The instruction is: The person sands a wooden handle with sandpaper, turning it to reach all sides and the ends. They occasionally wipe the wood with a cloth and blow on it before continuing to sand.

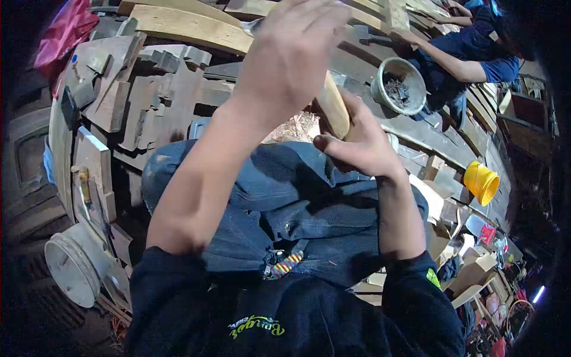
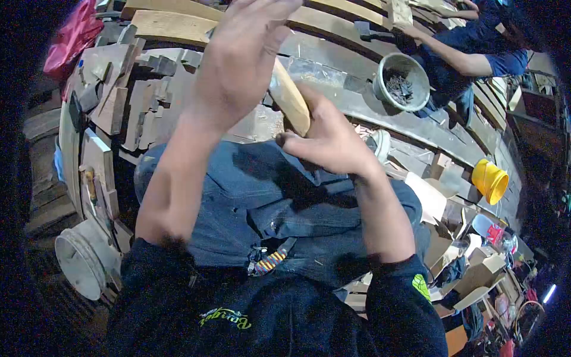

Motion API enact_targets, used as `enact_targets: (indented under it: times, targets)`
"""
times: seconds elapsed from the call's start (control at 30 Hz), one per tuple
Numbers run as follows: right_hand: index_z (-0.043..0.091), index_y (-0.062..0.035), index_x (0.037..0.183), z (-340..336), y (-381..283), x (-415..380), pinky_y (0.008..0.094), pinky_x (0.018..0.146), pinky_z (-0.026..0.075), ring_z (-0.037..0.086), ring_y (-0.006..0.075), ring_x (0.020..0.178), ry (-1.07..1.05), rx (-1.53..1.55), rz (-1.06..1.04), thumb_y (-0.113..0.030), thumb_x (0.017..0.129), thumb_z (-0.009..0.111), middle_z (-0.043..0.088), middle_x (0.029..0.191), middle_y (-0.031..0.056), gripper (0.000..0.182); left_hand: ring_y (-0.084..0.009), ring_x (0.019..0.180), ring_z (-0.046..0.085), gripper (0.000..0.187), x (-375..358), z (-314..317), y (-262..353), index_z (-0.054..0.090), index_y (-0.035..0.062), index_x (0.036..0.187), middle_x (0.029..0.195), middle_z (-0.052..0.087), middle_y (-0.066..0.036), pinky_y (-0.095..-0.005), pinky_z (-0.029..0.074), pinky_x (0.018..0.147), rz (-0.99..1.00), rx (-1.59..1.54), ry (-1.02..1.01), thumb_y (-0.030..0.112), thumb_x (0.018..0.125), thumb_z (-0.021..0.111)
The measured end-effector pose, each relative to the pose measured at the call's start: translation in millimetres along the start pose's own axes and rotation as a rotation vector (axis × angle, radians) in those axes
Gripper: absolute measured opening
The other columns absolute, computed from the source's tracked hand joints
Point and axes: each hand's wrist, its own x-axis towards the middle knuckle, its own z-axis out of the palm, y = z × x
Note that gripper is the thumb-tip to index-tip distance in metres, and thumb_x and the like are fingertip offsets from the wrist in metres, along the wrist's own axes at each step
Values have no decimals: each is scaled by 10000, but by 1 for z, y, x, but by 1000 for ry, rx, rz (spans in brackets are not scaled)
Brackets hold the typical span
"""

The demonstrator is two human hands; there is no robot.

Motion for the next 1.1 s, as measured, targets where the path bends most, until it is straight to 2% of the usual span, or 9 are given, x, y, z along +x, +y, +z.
enact_targets:
  times: [0.13,0.37,0.47,0.53,0.6,0.67,0.77,0.83,1.1]
  targets:
    - [451,9,1278,-1,1,-7,227,627,479,569,92,772,99,100,100,2,737,695,567,991,61,594,-287,1184,568,397,-20,11,43,607,18,1195,1202,625,-156,-421,420,1048,94,-149,-219,22,801,558]
    - [442,15,1280,-4,-2,-6,231,563,494,602,108,717,-29,141,67,-6,732,696,591,996,87,605,-297,1180,569,379,-8,8,16,610,28,1195,1211,620,-152,-422,427,1032,60,-108,-65,23,820,555]
    - [431,38,1317,-10,-1,-12,297,830,499,563,151,1057,67,-72,61,-60,731,715,578,1172,131,659,-293,1171,577,440,-20,13,46,606,30,1203,1184,636,-147,-433,411,1051,87,-215,-175,22,765,570]
    - [444,44,1299,-5,0,-10,285,844,479,545,135,1038,90,222,67,-70,729,711,574,1122,101,640,-292,1162,582,409,-15,13,31,619,37,1188,1175,643,-139,-432,414,1045,95,-208,-150,16,784,567]
    - [454,34,1250,3,-11,-6,206,476,429,522,66,618,67,232,39,-6,725,667,538,849,23,568,-296,1167,577,387,-5,7,8,622,45,1185,1184,642,-129,-427,418,1038,110,-113,-62,6,806,559]
    - [467,33,1248,4,2,3,202,467,414,497,58,605,3,120,-143,-1,730,667,514,817,3,556,-286,1170,578,387,-3,1,8,615,55,1199,1197,640,-119,-423,420,1033,67,-48,-33,-5,822,549]
    - [456,30,1267,1,-4,-8,207,499,422,492,61,613,26,318,49,-6,727,677,510,821,2,584,-267,1186,573,436,-19,8,40,609,48,1215,1223,628,-123,-431,415,1044,68,-180,-178,-11,789,537]
    - [438,40,1284,-4,1,-8,260,763,453,507,96,861,88,-42,-42,-58,739,677,522,945,28,603,-266,1188,572,438,-16,9,34,609,46,1216,1225,628,-124,-432,412,1047,106,-175,-192,-6,787,536]
    - [429,45,1268,-9,-10,-12,264,780,462,534,89,905,8,104,145,-48,738,676,558,977,33,592,-277,1190,573,405,-19,8,44,611,35,1217,1225,630,-127,-435,405,1056,92,-223,-224,17,826,507]
